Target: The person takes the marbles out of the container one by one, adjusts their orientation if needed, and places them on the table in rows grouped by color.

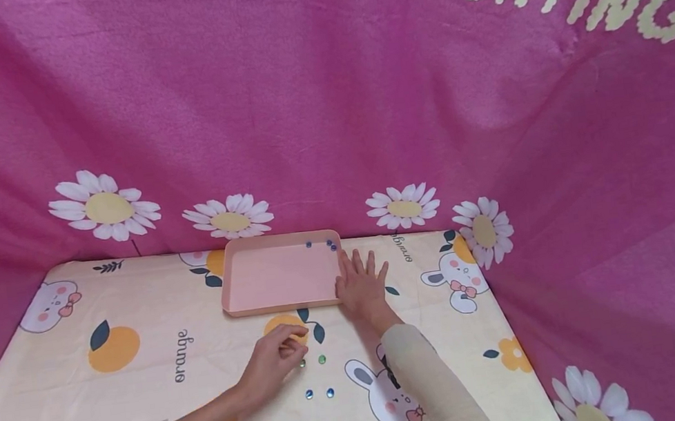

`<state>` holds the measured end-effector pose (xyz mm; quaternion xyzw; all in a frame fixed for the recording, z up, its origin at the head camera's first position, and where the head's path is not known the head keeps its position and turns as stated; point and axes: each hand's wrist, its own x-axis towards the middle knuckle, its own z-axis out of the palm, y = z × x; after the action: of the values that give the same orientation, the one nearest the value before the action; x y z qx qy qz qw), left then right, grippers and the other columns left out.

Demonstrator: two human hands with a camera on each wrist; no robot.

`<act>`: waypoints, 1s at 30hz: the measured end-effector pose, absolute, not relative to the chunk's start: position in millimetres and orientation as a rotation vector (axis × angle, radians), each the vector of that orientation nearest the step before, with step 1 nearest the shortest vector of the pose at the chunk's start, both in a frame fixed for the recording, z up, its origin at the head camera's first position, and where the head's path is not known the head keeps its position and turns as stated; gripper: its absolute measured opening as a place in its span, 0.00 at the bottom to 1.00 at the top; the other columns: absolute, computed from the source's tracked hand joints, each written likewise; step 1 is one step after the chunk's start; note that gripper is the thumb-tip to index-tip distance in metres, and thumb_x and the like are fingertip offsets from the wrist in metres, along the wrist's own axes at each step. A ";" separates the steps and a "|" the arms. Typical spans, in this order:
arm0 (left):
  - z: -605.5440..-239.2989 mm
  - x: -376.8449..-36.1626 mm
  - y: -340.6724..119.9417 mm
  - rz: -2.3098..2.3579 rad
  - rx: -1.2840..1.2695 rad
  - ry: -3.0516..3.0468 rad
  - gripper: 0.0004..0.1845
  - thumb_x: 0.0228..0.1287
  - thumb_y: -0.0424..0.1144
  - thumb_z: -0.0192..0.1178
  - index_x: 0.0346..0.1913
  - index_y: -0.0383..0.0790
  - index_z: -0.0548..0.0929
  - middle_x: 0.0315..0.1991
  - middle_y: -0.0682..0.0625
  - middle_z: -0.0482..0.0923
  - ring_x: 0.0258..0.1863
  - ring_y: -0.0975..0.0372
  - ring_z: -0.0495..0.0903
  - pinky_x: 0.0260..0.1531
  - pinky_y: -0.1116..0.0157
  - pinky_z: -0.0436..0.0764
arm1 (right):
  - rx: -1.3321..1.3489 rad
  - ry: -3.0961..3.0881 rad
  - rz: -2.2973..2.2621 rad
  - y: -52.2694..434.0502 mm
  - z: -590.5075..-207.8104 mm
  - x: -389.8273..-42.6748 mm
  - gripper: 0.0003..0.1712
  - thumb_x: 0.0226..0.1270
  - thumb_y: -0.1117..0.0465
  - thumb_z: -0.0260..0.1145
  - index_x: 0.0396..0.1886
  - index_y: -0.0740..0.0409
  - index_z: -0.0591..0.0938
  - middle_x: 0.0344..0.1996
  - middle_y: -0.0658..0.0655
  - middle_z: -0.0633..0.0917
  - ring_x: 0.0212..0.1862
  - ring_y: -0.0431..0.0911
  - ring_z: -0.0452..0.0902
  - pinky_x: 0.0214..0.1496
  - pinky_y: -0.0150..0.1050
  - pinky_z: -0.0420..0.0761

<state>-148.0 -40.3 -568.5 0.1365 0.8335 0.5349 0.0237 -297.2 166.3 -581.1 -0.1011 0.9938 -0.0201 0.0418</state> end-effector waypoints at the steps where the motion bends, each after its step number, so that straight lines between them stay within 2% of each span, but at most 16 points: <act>1: -565.1 -154.8 -41.0 1.670 0.421 2.591 0.17 0.67 0.32 0.65 0.58 0.39 0.80 0.49 0.46 0.79 0.39 0.64 0.79 0.42 0.70 0.82 | -0.306 3.042 -0.057 166.5 -580.8 -297.0 0.40 0.78 0.41 0.43 0.82 0.44 0.43 0.79 0.58 0.50 0.77 0.67 0.36 0.70 0.72 0.39; 8: -552.7 -200.6 -46.6 1.761 0.357 2.653 0.17 0.67 0.33 0.65 0.57 0.39 0.80 0.50 0.42 0.82 0.44 0.59 0.81 0.47 0.66 0.82 | -0.299 3.042 -0.045 167.9 -581.4 -296.8 0.40 0.78 0.41 0.43 0.82 0.43 0.42 0.79 0.58 0.50 0.77 0.67 0.35 0.70 0.72 0.39; 15: -552.7 -230.6 -46.4 1.774 0.242 2.658 0.18 0.66 0.32 0.66 0.57 0.37 0.80 0.51 0.41 0.82 0.49 0.55 0.81 0.50 0.61 0.81 | -0.293 3.032 -0.017 167.2 -582.7 -297.9 0.40 0.78 0.40 0.43 0.82 0.42 0.40 0.80 0.58 0.48 0.77 0.67 0.34 0.70 0.72 0.38; 30: -565.5 -280.3 -29.9 1.819 0.050 2.707 0.16 0.67 0.32 0.65 0.57 0.33 0.80 0.50 0.39 0.82 0.48 0.52 0.81 0.51 0.58 0.82 | -0.313 3.041 0.014 167.0 -583.1 -299.4 0.40 0.79 0.41 0.41 0.82 0.41 0.39 0.79 0.58 0.49 0.77 0.67 0.36 0.69 0.73 0.38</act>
<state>-280.3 -29.9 -565.5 0.0153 0.8285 0.5566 -0.0601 -299.4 167.0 -583.1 -0.1023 0.9938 0.0046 0.0422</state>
